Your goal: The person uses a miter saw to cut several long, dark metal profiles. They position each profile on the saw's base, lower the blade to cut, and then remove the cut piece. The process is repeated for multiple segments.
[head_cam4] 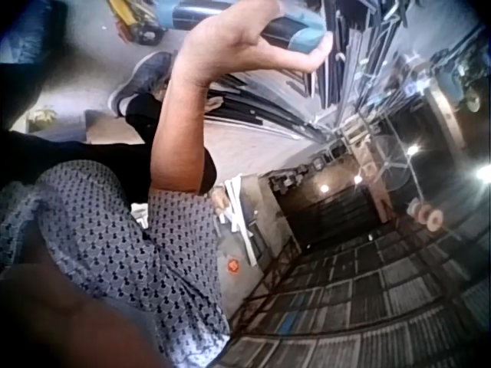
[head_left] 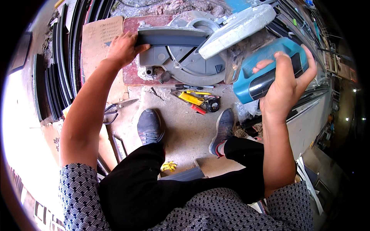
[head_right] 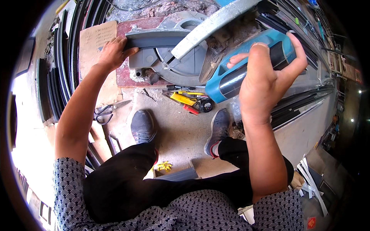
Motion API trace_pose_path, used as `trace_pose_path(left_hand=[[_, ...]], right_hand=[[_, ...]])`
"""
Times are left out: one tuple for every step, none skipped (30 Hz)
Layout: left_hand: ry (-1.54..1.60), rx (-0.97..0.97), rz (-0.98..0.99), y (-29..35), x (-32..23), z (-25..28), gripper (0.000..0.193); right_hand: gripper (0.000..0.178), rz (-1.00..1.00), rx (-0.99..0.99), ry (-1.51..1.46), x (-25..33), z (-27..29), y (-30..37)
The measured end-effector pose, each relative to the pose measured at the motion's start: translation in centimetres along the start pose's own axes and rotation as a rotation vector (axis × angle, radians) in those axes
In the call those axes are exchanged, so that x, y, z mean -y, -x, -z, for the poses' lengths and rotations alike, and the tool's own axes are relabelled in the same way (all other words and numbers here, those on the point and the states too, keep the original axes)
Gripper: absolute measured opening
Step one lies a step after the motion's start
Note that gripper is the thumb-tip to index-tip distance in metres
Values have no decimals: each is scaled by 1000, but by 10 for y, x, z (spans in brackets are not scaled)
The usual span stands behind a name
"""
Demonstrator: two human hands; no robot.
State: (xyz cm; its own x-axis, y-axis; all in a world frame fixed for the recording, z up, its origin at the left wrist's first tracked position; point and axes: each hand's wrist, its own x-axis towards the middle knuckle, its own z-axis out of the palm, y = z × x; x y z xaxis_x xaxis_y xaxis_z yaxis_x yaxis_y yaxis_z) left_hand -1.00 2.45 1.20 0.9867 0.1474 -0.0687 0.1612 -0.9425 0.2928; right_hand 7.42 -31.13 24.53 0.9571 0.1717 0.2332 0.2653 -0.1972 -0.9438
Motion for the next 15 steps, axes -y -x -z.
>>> trace_pose_path(left_hand=[[-1, 3, 0, -1, -1, 0, 67], [-2, 6, 1, -1, -1, -1, 68], [-6, 11, 6, -1, -1, -1, 68], [-10, 16, 10, -1, -1, -2, 68], [-14, 21, 15, 0, -1, -2, 68], [-18, 19, 17, -1, -1, -2, 68], [-23, 18, 19, -1, -1, -2, 68], [-28, 17, 21, -1, 0, -1, 68], [-30, 21, 21, -1, -1, -1, 68], [-33, 25, 22, -1, -2, 0, 68], [-36, 30, 22, -1, -2, 0, 68], [-36, 30, 24, -2, -3, 0, 68], [-37, 29, 26, -2, -4, 0, 68], [-38, 29, 28, -2, -4, 0, 68], [-42, 28, 29, -2, -3, -1, 68]], right_hand=[[56, 10, 2, 7, -2, -1, 3], [56, 20, -1, 9, -2, -3, 6], [56, 30, -4, 9, -2, -6, 8], [55, 28, -11, 15, -1, -9, 11], [55, 25, -18, 21, -1, -12, 13], [55, 24, -26, 27, 0, -14, 15], [54, 28, -31, 26, 0, -16, 17], [54, 32, -35, 25, -1, -17, 19], [53, 36, -41, 28, -3, -19, 21], [53, 44, -37, 29, -5, -19, 22], [53, 51, -34, 29, -8, -20, 24], [53, 59, -32, 30, -10, -21, 26], [53, 68, -40, 27, -11, -23, 28], [54, 77, -47, 25, -13, -25, 30], [55, 90, -39, 28, -14, -25, 32]])
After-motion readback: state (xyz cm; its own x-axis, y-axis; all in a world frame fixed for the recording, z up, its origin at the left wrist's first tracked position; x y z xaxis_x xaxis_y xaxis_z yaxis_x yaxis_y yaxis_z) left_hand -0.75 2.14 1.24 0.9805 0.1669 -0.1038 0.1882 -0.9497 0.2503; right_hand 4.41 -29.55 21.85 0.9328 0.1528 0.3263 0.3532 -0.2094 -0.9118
